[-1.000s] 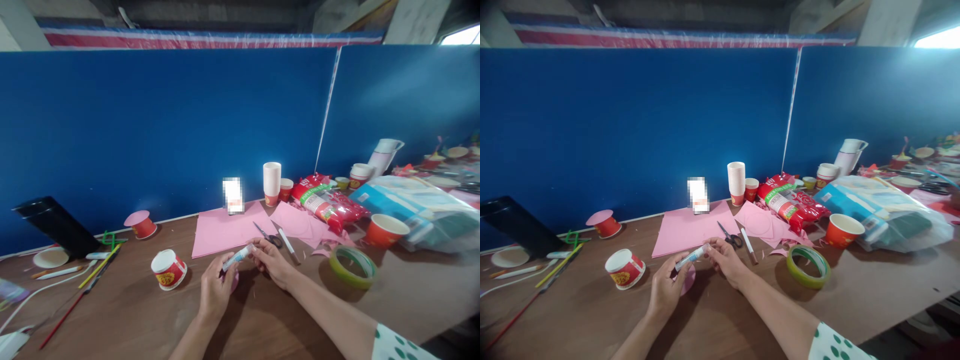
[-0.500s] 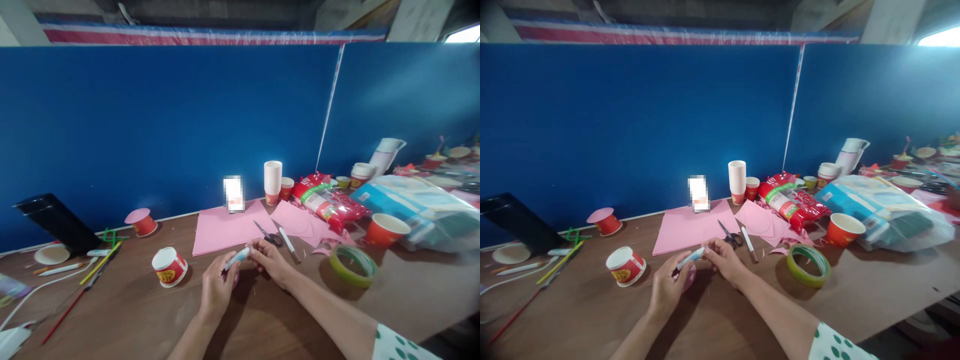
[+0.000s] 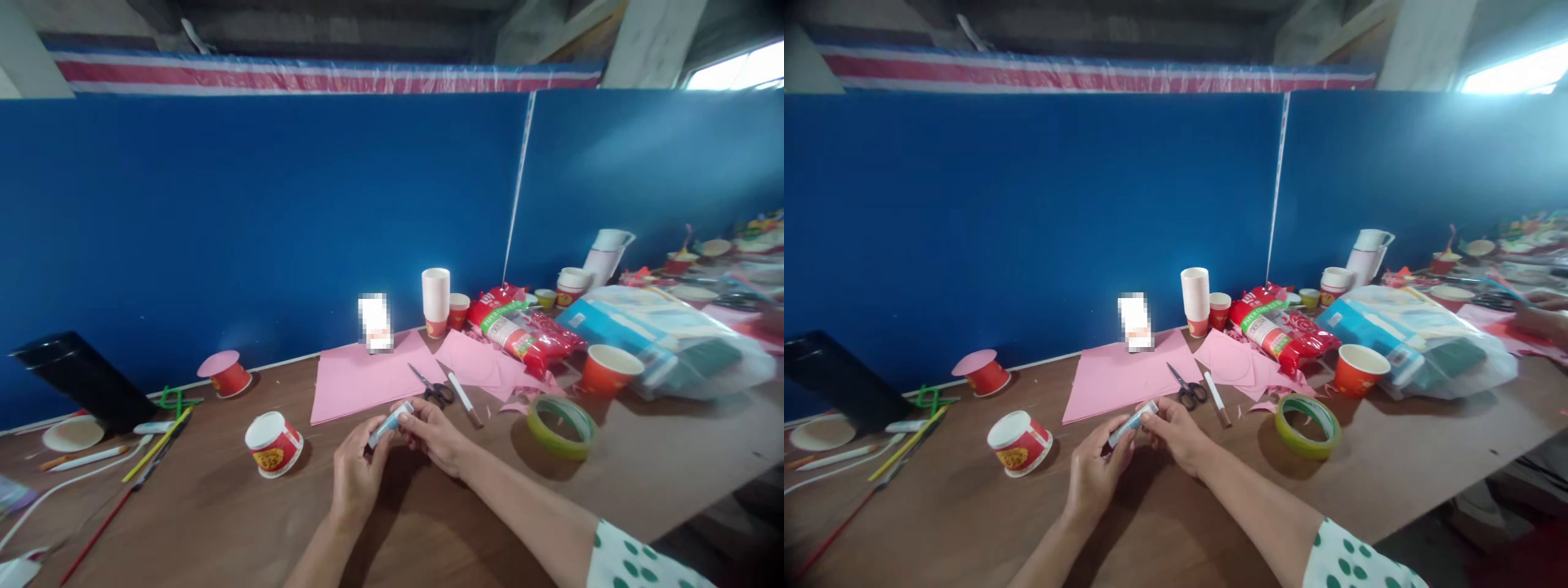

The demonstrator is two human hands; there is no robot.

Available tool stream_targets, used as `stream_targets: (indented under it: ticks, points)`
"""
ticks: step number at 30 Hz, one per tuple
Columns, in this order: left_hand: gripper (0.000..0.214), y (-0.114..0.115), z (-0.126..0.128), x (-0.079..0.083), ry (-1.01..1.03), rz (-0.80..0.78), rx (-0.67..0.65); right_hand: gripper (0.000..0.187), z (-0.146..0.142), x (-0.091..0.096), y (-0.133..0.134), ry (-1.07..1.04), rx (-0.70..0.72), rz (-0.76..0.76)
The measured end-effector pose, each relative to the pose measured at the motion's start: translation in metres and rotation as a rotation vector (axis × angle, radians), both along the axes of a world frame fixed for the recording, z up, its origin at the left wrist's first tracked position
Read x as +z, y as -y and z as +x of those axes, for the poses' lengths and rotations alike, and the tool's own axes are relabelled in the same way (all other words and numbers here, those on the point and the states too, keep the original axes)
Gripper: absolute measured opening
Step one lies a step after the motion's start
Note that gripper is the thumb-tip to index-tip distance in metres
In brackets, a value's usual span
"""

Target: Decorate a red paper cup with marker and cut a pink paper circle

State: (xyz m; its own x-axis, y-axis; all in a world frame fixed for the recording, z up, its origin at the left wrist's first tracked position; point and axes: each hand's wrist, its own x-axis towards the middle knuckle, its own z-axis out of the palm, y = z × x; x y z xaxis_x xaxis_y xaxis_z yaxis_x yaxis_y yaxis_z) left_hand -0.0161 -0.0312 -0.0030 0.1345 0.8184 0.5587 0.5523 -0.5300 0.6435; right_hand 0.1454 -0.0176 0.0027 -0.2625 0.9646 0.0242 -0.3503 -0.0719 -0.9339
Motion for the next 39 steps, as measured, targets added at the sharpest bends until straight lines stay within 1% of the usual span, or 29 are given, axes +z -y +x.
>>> stream_targets:
  ticks: [2,5,6,8,10,11,12,13,14,15,17,19,23,26,28,30,33,34,37,39]
  points:
    - [0.028,0.000,-0.002,0.000,-0.010,0.030,-0.022,0.037,0.001,0.002,-0.001,0.030,-0.015,0.015]
    - [0.028,-0.001,-0.007,0.001,0.009,0.055,-0.003,0.038,0.009,0.009,-0.007,0.096,-0.137,0.043]
    - [0.027,-0.002,-0.009,0.001,0.021,0.057,0.015,0.039,0.014,0.013,-0.011,0.145,-0.193,0.064]
    - [0.026,-0.003,-0.010,0.000,0.037,0.054,0.042,0.043,0.030,0.022,-0.020,0.347,-0.282,0.106]
    - [0.026,-0.005,-0.010,-0.003,0.046,0.031,0.050,0.044,0.050,0.032,-0.028,0.439,-0.317,0.124]
    - [0.027,-0.005,-0.010,-0.004,0.049,0.016,0.047,0.042,0.060,0.038,-0.031,0.517,-0.345,0.147]
    - [0.028,-0.006,-0.009,-0.005,0.051,0.003,0.045,0.041,0.070,0.043,-0.034,0.795,-0.426,0.215]
    - [0.029,-0.006,-0.008,-0.006,0.051,-0.003,0.041,0.040,0.079,0.049,-0.035,1.093,-0.506,0.248]
    - [0.029,-0.005,-0.008,-0.006,0.050,0.000,0.039,0.040,0.087,0.054,-0.036,1.370,-0.541,0.232]
    - [0.029,-0.005,-0.007,-0.006,0.047,0.008,0.038,0.038,0.093,0.059,-0.036,1.614,-0.515,0.191]
    - [0.028,-0.005,-0.008,-0.006,0.037,0.031,0.036,0.032,0.099,0.064,-0.036,1.735,-0.485,0.169]
    - [0.026,-0.005,-0.009,-0.005,0.027,0.045,0.037,0.027,0.100,0.064,-0.036,1.778,-0.451,0.152]
    - [0.026,-0.006,-0.011,-0.005,0.024,0.064,0.043,0.025,0.098,0.054,-0.040,1.832,-0.416,0.130]
    - [0.025,-0.006,-0.010,-0.007,0.031,0.052,0.038,0.029,0.098,0.047,-0.040,1.849,-0.437,0.143]
    - [0.025,-0.006,-0.009,-0.007,0.028,0.048,0.036,0.030,0.097,0.045,-0.037,1.853,-0.465,0.183]
    - [0.024,-0.005,-0.009,-0.006,0.012,0.059,0.039,0.028,0.092,0.044,-0.029,1.845,-0.481,0.256]
    - [0.024,-0.006,-0.012,-0.001,0.009,0.111,0.093,0.023,0.078,0.039,-0.011,1.805,-0.443,0.385]
    - [0.025,-0.008,-0.015,0.001,0.029,0.145,0.133,0.020,0.073,0.035,-0.004,1.778,-0.416,0.443]
    - [0.027,-0.014,-0.025,0.007,0.106,0.276,0.285,0.017,0.055,0.019,0.018,1.590,-0.330,0.737]
    - [0.027,-0.018,-0.031,0.012,0.147,0.356,0.370,0.017,0.045,0.007,0.029,1.504,-0.321,0.853]
